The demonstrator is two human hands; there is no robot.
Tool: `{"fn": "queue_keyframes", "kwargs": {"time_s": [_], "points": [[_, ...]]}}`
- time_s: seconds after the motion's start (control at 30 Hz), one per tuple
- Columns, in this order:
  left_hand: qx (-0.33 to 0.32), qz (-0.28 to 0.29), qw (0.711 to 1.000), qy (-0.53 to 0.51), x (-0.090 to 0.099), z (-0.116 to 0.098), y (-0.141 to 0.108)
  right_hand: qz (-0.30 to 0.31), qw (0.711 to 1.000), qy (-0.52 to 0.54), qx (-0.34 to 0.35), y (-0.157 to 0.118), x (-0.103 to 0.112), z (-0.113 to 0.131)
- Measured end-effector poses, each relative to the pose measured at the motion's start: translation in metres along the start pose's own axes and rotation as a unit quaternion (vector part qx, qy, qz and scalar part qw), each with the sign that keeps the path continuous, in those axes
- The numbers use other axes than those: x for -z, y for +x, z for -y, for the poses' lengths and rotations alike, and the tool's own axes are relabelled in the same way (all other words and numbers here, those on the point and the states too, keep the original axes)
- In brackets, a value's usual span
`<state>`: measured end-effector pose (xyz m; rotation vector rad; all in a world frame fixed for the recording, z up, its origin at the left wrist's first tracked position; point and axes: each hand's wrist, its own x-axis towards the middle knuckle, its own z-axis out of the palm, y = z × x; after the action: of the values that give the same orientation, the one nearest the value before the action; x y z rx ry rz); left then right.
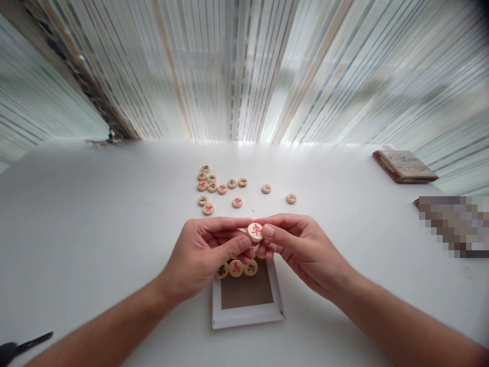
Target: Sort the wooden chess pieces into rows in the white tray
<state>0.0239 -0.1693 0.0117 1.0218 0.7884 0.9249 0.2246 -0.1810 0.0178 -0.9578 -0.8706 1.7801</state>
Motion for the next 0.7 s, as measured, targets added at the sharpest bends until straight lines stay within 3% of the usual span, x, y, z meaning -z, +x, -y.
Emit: {"fn": "queue_keyframes", "kwargs": {"time_s": [0.4,0.57,0.7], "points": [[-0.014,-0.009,0.999,-0.029,0.001,0.001,0.003,0.009,0.999,-0.034,0.033,0.0,0.003,-0.006],[-0.033,-0.009,0.999,-0.012,-0.001,-0.001,0.003,-0.022,0.991,-0.087,0.104,-0.004,0.005,-0.012],[-0.067,-0.023,0.997,0.018,-0.003,0.0,0.0,-0.039,0.967,-0.164,0.191,-0.007,0.005,-0.015]]}}
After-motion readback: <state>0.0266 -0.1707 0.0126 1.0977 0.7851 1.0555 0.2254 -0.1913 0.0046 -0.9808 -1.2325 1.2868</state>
